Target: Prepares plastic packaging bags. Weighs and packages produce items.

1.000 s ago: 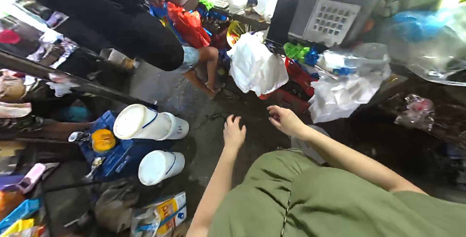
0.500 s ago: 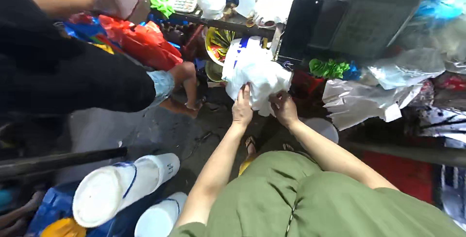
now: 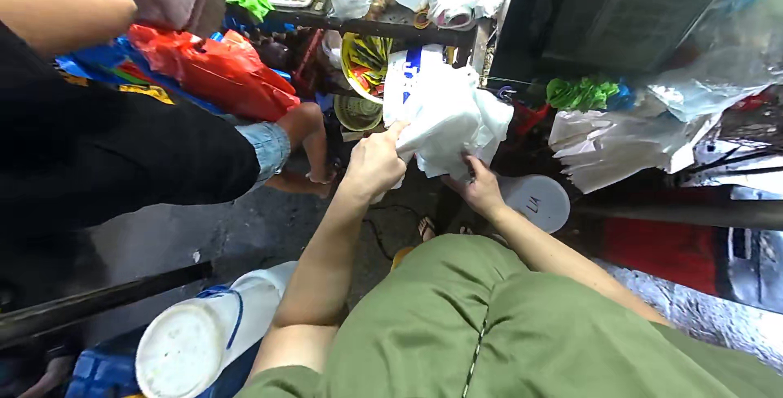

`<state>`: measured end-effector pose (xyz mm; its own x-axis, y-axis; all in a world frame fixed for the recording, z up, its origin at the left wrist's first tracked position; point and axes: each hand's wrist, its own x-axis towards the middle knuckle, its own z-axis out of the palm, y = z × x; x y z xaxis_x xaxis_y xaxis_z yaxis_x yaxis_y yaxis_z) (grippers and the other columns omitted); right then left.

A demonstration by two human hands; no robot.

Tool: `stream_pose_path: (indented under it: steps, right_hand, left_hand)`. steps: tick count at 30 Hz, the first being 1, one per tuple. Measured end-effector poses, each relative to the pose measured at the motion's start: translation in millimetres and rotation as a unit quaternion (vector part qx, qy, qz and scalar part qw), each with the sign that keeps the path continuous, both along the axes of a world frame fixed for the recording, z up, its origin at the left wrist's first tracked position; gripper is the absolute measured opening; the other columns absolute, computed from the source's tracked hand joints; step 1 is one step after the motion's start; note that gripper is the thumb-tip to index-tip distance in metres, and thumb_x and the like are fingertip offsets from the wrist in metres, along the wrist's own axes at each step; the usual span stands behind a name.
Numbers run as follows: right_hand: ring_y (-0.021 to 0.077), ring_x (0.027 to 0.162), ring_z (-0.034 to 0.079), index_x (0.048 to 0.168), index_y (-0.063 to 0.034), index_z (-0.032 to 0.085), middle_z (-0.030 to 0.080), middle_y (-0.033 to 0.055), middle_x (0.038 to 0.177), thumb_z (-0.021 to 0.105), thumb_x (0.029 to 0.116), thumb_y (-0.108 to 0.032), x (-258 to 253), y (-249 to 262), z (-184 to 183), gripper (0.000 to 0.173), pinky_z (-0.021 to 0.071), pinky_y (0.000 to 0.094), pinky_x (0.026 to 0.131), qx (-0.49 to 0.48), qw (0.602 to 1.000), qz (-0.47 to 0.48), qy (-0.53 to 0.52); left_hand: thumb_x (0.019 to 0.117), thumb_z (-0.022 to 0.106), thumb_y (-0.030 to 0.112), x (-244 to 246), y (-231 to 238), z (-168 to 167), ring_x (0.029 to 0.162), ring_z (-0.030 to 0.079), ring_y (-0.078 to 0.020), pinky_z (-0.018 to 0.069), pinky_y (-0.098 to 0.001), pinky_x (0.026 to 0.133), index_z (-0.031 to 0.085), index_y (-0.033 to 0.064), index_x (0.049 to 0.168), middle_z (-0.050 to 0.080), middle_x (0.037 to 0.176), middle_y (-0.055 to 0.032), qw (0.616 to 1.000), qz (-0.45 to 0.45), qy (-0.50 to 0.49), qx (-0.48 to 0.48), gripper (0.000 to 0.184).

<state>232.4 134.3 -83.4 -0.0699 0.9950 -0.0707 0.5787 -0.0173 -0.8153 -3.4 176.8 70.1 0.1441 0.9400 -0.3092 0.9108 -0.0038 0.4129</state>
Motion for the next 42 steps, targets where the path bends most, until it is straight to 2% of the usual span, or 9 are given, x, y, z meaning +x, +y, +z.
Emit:
stream_pose_path:
  steps: [3, 8, 15, 19, 24, 28, 34, 37, 42]
  right_hand:
    - [0.0219, 0.077, 0.069, 0.1, 0.0022, 0.071, 0.071, 0.0134, 0.084, 0.069, 0.0976, -0.023, -26.8, 1.4, 4.3, 0.025, 0.0586, 0.0437, 0.076, -0.008, 0.998, 0.033, 0.052]
    - [0.0054, 0.085, 0.068, 0.112, 0.0002, 0.064, 0.07, -0.0001, 0.094, 0.055, 0.1047, -0.01, -39.2, -6.7, 21.7, 0.015, 0.0592, 0.0271, 0.083, -0.315, 0.879, 0.143, 0.329]
    - [0.0124, 0.096, 0.066, 0.12, 0.0025, 0.065, 0.068, 0.0122, 0.108, 0.057, 0.1059, -0.024, -28.9, 10.6, 35.1, 0.031, 0.0549, 0.0342, 0.091, -0.325, 0.903, 0.271, 0.079]
    - [0.0385, 0.108, 0.064, 0.117, 0.0066, 0.065, 0.066, 0.0266, 0.113, 0.06, 0.1033, -0.027, 7.1, 18.2, 58.5, 0.037, 0.0473, 0.0608, 0.096, -0.341, 0.899, 0.233, -0.149]
    - [0.044, 0.127, 0.058, 0.129, 0.0053, 0.063, 0.063, 0.0296, 0.13, 0.056, 0.1033, -0.023, 27.1, 20.7, 33.2, 0.039, 0.0422, 0.0637, 0.107, -0.291, 0.932, 0.089, -0.198]
    - [0.0421, 0.125, 0.061, 0.152, -0.0086, 0.048, 0.065, 0.0215, 0.134, 0.073, 0.089, -0.056, 10.1, 9.3, 35.6, 0.083, 0.0453, 0.0645, 0.104, -0.221, 0.957, 0.011, -0.188]
    - [0.0474, 0.122, 0.056, 0.115, 0.0004, 0.072, 0.06, 0.0272, 0.13, 0.069, 0.0964, -0.044, -16.5, 10.3, 21.5, 0.048, 0.0439, 0.0659, 0.102, 0.016, 0.989, -0.046, -0.139]
    - [0.0477, 0.116, 0.064, 0.141, 0.005, 0.055, 0.064, 0.0287, 0.128, 0.061, 0.1027, -0.032, -9.6, 13.0, 17.3, 0.053, 0.0489, 0.0649, 0.099, 0.057, 0.987, -0.081, -0.123]
    - [0.0436, 0.11, 0.069, 0.166, -0.0085, 0.002, 0.064, 0.0254, 0.134, 0.071, 0.0963, -0.026, 18.1, 14.0, 12.4, 0.099, 0.0546, 0.0613, 0.093, 0.128, 0.981, -0.128, -0.075]
  left_hand:
    - [0.0884, 0.063, 0.005, 2.9, -11.0, 9.3, 0.086, 0.069, -0.0428, 0.0517, -0.065, 0.069, 0.054, 0.0208, 0.147, 0.072, 0.095, -0.0209, 1.0, -0.018, -0.007, 0.018, 0.062]
    - [0.0894, 0.058, 0.01, -5.3, -11.7, 28.4, 0.088, 0.07, -0.0403, 0.051, -0.0642, 0.07, 0.055, 0.0208, 0.147, 0.072, 0.095, -0.0181, 0.996, -0.053, 0.029, 0.067, 0.059]
    - [0.0908, 0.059, 0.008, 11.6, -13.0, 62.5, 0.082, 0.07, -0.0412, 0.0518, -0.0603, 0.066, 0.059, 0.0194, 0.139, 0.071, 0.09, -0.0184, 0.978, -0.054, 0.147, 0.137, 0.049]
    - [0.0861, 0.059, 0.012, -1.8, 7.1, 52.0, 0.077, 0.07, -0.0387, 0.0516, -0.0579, 0.058, 0.061, 0.0227, 0.136, 0.07, 0.088, -0.0151, 0.948, -0.1, 0.191, 0.234, 0.051]
    - [0.0923, 0.059, 0.006, 20.2, 5.1, 90.0, 0.085, 0.07, -0.0386, 0.0515, -0.0545, 0.064, 0.059, 0.0178, 0.138, 0.07, 0.094, -0.0169, 0.952, -0.113, 0.22, 0.181, 0.047]
    - [0.0933, 0.058, 0.004, 39.9, -4.0, 114.7, 0.094, 0.069, -0.0379, 0.0523, -0.0539, 0.072, 0.057, 0.0177, 0.142, 0.071, 0.101, -0.0172, 0.964, -0.09, 0.227, 0.106, 0.051]
    - [0.0906, 0.056, 0.018, 14.1, 1.6, 55.8, 0.073, 0.07, -0.0361, 0.0511, -0.0542, 0.055, 0.063, 0.0193, 0.135, 0.07, 0.086, -0.0151, 0.938, -0.134, 0.196, 0.254, 0.045]
    - [0.0981, 0.053, 0.009, 44.3, -19.5, 99.7, 0.092, 0.07, -0.0372, 0.0536, -0.0543, 0.07, 0.057, 0.0198, 0.144, 0.071, 0.1, -0.0166, 0.974, -0.073, 0.2, 0.082, 0.047]
    - [0.0975, 0.056, 0.008, 43.6, -35.1, 87.3, 0.086, 0.071, -0.0346, 0.0549, -0.0512, 0.065, 0.058, 0.0167, 0.142, 0.071, 0.101, -0.0148, 0.975, -0.085, 0.179, 0.097, 0.045]
